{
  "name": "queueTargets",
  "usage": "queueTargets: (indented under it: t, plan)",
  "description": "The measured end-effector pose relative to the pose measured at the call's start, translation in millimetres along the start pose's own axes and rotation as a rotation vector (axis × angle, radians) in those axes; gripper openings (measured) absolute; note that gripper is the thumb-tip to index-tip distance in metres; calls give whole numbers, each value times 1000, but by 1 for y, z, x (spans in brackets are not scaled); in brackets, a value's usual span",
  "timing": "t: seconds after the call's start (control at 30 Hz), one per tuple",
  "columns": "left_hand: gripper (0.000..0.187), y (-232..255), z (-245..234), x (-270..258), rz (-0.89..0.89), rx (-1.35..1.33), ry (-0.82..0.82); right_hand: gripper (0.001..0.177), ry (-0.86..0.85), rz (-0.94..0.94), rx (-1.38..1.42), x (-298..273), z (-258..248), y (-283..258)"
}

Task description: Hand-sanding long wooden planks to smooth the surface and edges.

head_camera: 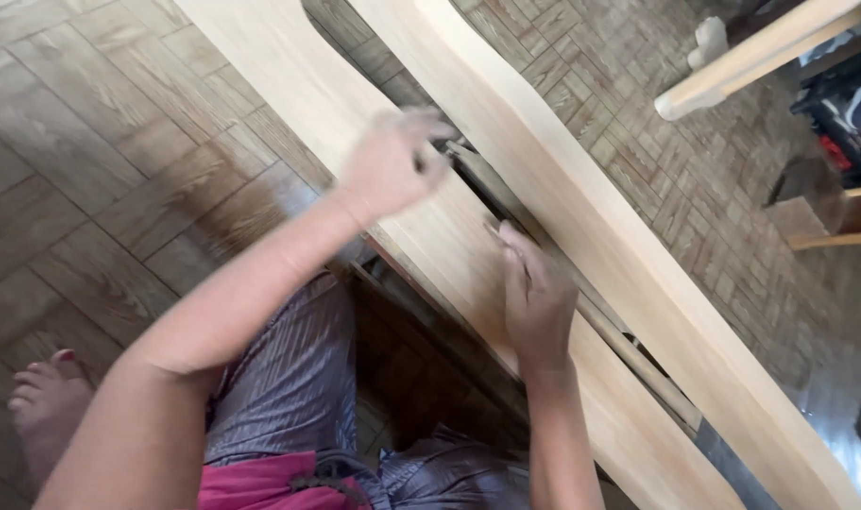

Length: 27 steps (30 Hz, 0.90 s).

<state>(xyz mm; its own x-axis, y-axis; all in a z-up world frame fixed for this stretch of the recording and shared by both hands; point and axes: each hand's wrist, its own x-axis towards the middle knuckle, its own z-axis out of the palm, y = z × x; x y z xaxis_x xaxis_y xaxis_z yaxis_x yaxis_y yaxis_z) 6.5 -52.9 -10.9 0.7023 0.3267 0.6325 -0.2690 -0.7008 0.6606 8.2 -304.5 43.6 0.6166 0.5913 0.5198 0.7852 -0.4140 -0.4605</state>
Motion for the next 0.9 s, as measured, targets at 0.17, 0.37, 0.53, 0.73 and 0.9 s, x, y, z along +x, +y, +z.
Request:
queueTargets:
  t: [0.17, 0.37, 0.53, 0.73, 0.9]
  plan:
    - [34, 73, 38, -20, -214, -832, -167, 16, 245, 213, 196, 8, 20, 16]
    - [26, 105, 63, -33, -315, -983, -340, 18, 287, 357, 220, -25, -11, 14]
    - [21, 90, 42, -13, -207, -623, -416, 43, 25, 339, 52, -57, -60, 22]
    - [17, 22, -10, 11, 239, 185, -139, 46, -52, 576, -179, -101, -95, 49]
    - [32, 21, -39, 9, 155, 418, -269, 64, -195, 728, -320, -96, -97, 48]
